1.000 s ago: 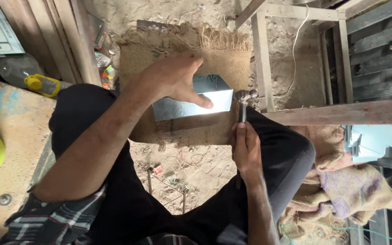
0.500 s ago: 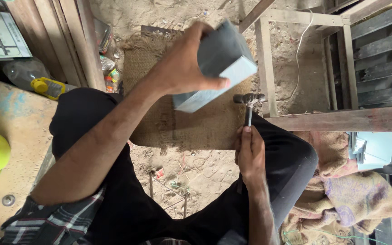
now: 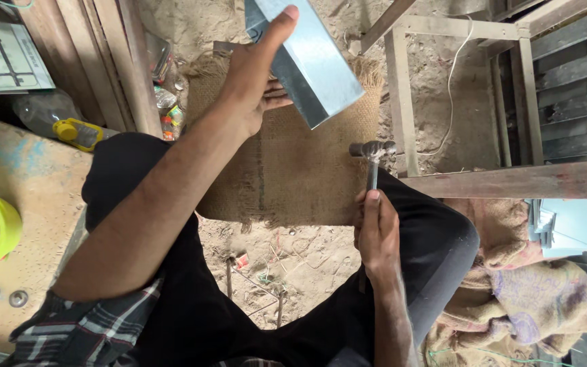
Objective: The person holds a rectangular metal duct in their left hand and repeatedly strikes it with a hammer in their right hand. They rotate the duct to hit different edges and sides while seated on the ground.
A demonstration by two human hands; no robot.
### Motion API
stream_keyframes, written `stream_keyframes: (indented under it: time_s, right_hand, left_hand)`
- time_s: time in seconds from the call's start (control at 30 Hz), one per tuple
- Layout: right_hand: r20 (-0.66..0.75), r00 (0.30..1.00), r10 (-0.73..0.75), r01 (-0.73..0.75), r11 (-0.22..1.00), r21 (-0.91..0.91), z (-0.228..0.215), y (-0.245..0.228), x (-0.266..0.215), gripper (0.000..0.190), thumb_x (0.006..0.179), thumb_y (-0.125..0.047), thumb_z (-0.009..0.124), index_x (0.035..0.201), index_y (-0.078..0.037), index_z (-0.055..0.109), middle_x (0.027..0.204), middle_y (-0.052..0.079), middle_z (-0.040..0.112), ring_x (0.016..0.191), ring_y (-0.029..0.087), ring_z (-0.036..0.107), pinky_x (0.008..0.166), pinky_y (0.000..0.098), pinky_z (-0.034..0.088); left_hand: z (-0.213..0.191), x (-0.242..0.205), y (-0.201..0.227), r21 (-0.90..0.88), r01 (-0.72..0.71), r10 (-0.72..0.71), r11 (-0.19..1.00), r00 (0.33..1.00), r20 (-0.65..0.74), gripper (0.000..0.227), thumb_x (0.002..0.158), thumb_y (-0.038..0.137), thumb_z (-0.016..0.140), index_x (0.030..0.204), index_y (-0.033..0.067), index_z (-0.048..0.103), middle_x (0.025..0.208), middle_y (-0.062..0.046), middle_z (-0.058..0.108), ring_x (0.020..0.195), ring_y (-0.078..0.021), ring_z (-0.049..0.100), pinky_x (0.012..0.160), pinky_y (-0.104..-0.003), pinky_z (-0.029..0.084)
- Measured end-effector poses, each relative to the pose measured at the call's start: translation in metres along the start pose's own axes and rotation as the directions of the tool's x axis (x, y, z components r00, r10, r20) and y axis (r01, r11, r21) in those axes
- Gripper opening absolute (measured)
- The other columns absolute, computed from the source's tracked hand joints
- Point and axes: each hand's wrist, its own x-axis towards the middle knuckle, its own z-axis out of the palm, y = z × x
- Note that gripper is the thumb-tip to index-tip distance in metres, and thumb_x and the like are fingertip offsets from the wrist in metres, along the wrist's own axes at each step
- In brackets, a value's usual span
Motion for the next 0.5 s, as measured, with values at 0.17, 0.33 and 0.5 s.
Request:
stream_keyframes:
  time_s: [0.17,0.33,0.5]
  right_hand:
    - [-0.006,1.000,-0.016,0.016,0.999,-0.034,0.0009,-0.0027,-0.0003,0.042,0.112,-0.037,0.038,0.095,-0.005,0.059,0.058,-0.005,0.042,0.045,0.005,0.036,0.039,0.0253,0.029]
    - [-0.013,1.000,-0.002,0.000,0.996,-0.090,0.0009,-0.0028,-0.0002,0.044,0.111,-0.038,0.036,0.094,-0.005,0.060,0.054,-0.005,0.040,0.041,0.005,0.035,0.036,0.0255,0.029]
    - [0.011,0.999,-0.051,0.052,0.993,-0.110,0.0007,0.0008,0.0006,0.048,0.111,-0.042,0.032,0.093,-0.007,0.059,0.055,-0.006,0.040,0.041,0.004,0.034,0.034,0.0259,0.029]
  left_hand:
    - [0.0010,-0.0047,0.0035,-0.115,0.106,-0.107,0.988,0.994,-0.004,0.123,0.065,0.080,0.064,0.147,-0.0074,0.040,0.129,-0.033,0.052,0.117,-0.0464,0.062,0.094,-0.062,0.059]
    - [0.0028,-0.0066,0.0070,-0.160,0.107,-0.103,0.981,0.994,0.029,0.126,0.066,0.083,0.062,0.150,-0.0054,0.033,0.132,-0.033,0.049,0.116,-0.0492,0.061,0.093,-0.062,0.058]
    - [0.0026,-0.0082,0.0068,-0.170,0.096,-0.093,0.981,0.995,0.027,0.127,0.065,0.082,0.059,0.152,-0.0055,0.028,0.134,-0.033,0.047,0.117,-0.0504,0.061,0.094,-0.062,0.059]
